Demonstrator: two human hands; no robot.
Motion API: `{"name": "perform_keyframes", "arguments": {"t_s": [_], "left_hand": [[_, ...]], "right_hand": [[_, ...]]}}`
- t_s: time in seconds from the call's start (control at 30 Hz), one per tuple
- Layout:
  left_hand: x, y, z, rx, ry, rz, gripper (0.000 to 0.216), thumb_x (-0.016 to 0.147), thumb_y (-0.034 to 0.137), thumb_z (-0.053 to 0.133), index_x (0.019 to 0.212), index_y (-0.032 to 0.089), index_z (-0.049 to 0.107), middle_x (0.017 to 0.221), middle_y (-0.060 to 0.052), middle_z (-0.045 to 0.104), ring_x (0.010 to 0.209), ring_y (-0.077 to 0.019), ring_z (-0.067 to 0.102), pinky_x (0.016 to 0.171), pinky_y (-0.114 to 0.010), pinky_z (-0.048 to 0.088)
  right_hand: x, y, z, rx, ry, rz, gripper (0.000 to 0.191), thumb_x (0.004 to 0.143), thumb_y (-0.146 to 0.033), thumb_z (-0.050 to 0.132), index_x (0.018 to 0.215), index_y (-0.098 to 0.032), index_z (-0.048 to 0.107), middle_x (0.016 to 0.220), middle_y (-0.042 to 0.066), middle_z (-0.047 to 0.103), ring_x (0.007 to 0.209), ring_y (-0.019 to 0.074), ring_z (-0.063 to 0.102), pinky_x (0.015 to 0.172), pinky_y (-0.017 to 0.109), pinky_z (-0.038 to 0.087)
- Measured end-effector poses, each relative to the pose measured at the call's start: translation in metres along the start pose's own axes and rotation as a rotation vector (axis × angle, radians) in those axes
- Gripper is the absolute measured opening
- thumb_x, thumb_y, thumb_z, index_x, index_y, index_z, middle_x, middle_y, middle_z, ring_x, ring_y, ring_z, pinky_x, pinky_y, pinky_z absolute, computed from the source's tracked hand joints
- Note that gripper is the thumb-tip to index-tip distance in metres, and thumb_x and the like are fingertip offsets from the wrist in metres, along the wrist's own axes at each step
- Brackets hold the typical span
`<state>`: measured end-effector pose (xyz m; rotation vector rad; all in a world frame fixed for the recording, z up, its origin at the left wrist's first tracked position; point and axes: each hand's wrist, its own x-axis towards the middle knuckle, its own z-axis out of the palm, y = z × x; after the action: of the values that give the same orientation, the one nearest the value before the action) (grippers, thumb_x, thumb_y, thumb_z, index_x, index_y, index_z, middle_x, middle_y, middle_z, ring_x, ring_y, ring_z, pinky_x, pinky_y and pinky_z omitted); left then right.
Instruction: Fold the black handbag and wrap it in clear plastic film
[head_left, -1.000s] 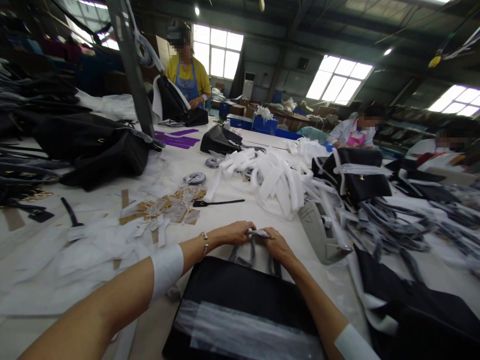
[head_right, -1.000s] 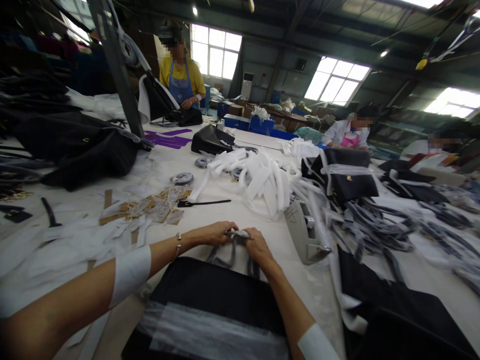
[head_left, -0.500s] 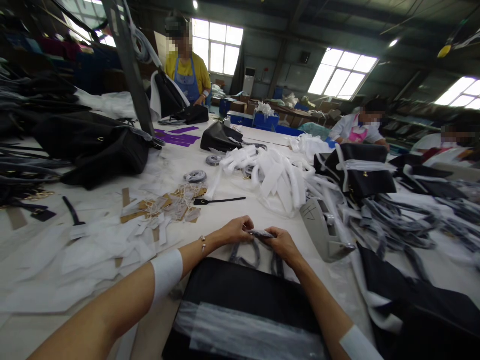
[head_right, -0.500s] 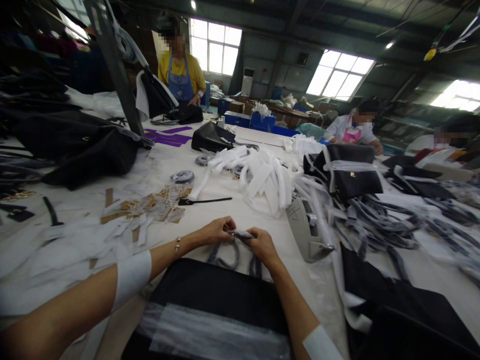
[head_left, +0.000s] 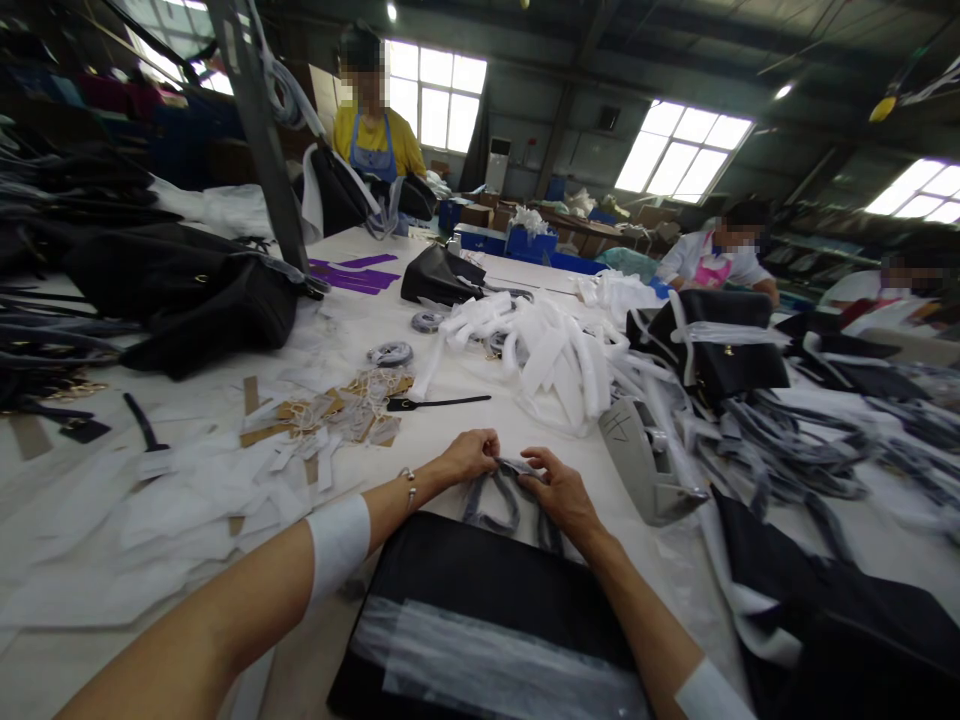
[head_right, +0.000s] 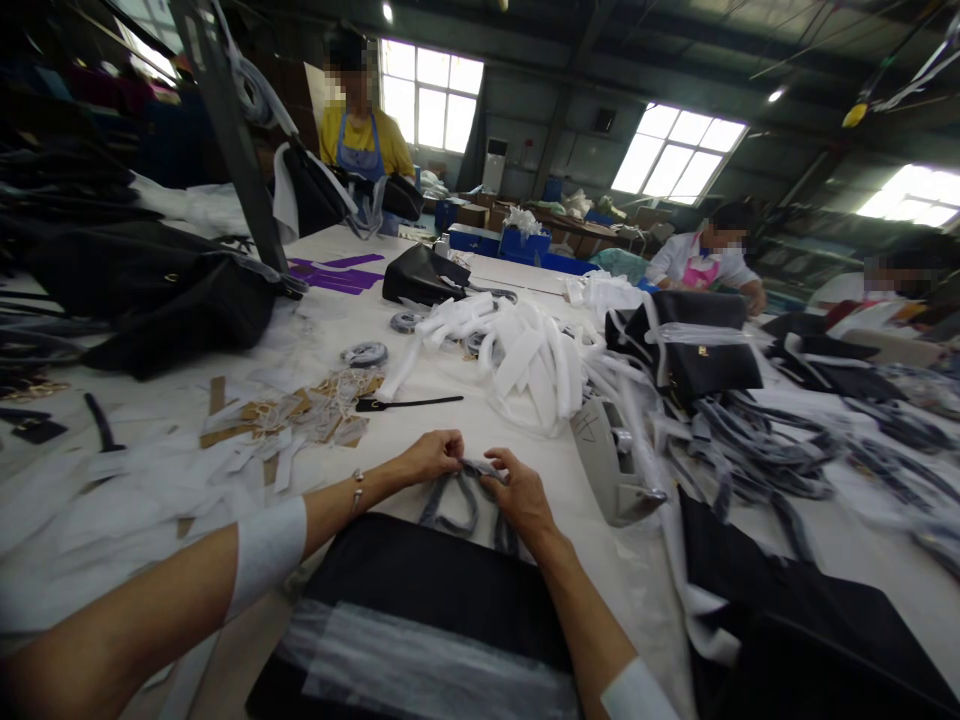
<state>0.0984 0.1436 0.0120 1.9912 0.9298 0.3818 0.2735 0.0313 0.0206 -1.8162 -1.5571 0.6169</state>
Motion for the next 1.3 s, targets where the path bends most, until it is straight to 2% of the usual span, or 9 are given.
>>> {"name": "perform_keyframes", "arguments": {"t_s": [0.1, 0.23, 0.3, 0.43, 0.77, 0.97, 1.1, 1.2, 1.3], "left_hand": [[0.000, 0.007, -0.005, 0.075, -0.023, 0.015, 0.013, 0.067, 0.010, 0.059, 0.076, 0.018, 0.063, 0.070, 0.003, 0.063, 0.067, -0.0136, 0.058, 0.059, -0.022, 0.042], [-0.005, 0.017, -0.007, 0.204, -0.035, 0.035, 0.016, 0.069, 0.008, 0.057, 0.076, 0.018, 0.066, 0.076, 0.000, 0.067, 0.073, -0.0158, 0.061, 0.067, -0.023, 0.044], [-0.007, 0.020, -0.005, 0.275, -0.023, 0.047, 0.018, 0.071, 0.008, 0.054, 0.079, 0.019, 0.066, 0.079, -0.002, 0.068, 0.077, -0.0177, 0.061, 0.070, -0.025, 0.045], [-0.012, 0.022, 0.001, 0.406, 0.026, 0.084, 0.028, 0.077, 0.006, 0.046, 0.093, 0.019, 0.064, 0.091, -0.006, 0.067, 0.083, -0.0200, 0.061, 0.076, -0.029, 0.045], [-0.015, 0.028, -0.003, 0.591, -0.092, 0.202, 0.021, 0.079, 0.005, 0.048, 0.084, 0.016, 0.066, 0.088, -0.009, 0.066, 0.081, -0.0220, 0.063, 0.076, -0.031, 0.049], [-0.015, 0.028, 0.001, 0.633, -0.103, 0.216, 0.024, 0.082, 0.005, 0.046, 0.087, 0.013, 0.067, 0.091, -0.013, 0.068, 0.083, -0.0243, 0.065, 0.077, -0.033, 0.050], [-0.017, 0.033, -0.004, 0.640, -0.109, 0.217, 0.023, 0.084, 0.006, 0.046, 0.090, 0.013, 0.067, 0.092, -0.014, 0.069, 0.085, -0.0247, 0.066, 0.077, -0.032, 0.050], [-0.022, 0.040, -0.009, 0.640, -0.124, 0.222, 0.020, 0.086, 0.017, 0.051, 0.101, 0.012, 0.064, 0.090, -0.013, 0.069, 0.084, -0.0260, 0.066, 0.074, -0.033, 0.050], [-0.031, 0.048, -0.009, 0.638, -0.175, 0.247, 0.040, 0.082, 0.048, 0.063, 0.101, 0.013, 0.064, 0.087, -0.013, 0.068, 0.079, -0.0277, 0.066, 0.069, -0.034, 0.050]], "right_hand": [[0.001, 0.003, 0.000, -0.050, 0.037, -0.021, 0.021, 0.076, -0.032, 0.057, 0.093, -0.024, 0.066, 0.089, 0.000, 0.070, 0.066, 0.0149, 0.055, 0.073, 0.029, 0.044], [0.004, 0.007, 0.004, -0.128, 0.078, 0.034, 0.017, 0.077, -0.029, 0.054, 0.084, -0.022, 0.068, 0.069, -0.001, 0.066, 0.057, 0.0156, 0.055, 0.062, 0.028, 0.045], [0.006, 0.007, 0.007, -0.181, 0.092, 0.043, 0.015, 0.077, -0.027, 0.055, 0.081, -0.022, 0.070, 0.074, 0.001, 0.067, 0.061, 0.0160, 0.057, 0.063, 0.028, 0.046], [0.006, 0.003, 0.008, -0.319, 0.100, -0.004, 0.011, 0.075, -0.018, 0.062, 0.078, -0.022, 0.072, 0.093, 0.006, 0.065, 0.089, 0.0209, 0.060, 0.078, 0.029, 0.045], [0.002, -0.003, 0.002, -0.475, -0.068, -0.114, 0.026, 0.088, -0.015, 0.051, 0.089, -0.024, 0.075, 0.082, 0.004, 0.064, 0.076, 0.0146, 0.062, 0.073, 0.023, 0.044], [-0.004, -0.016, 0.007, -0.563, -0.013, -0.232, 0.041, 0.089, -0.011, 0.045, 0.126, -0.021, 0.060, 0.117, 0.012, 0.064, 0.104, 0.0244, 0.055, 0.088, 0.035, 0.041], [-0.005, -0.016, 0.013, -0.582, -0.042, -0.312, 0.043, 0.088, -0.011, 0.050, 0.127, -0.026, 0.058, 0.104, 0.007, 0.068, 0.097, 0.0220, 0.056, 0.086, 0.032, 0.040], [-0.003, -0.011, 0.015, -0.587, -0.024, -0.311, 0.031, 0.088, -0.013, 0.054, 0.115, -0.022, 0.064, 0.097, 0.007, 0.069, 0.092, 0.0219, 0.057, 0.085, 0.031, 0.040], [-0.001, -0.007, 0.017, -0.578, 0.011, -0.302, 0.013, 0.088, -0.018, 0.057, 0.097, -0.018, 0.067, 0.094, 0.008, 0.067, 0.092, 0.0234, 0.055, 0.085, 0.033, 0.040]]}}
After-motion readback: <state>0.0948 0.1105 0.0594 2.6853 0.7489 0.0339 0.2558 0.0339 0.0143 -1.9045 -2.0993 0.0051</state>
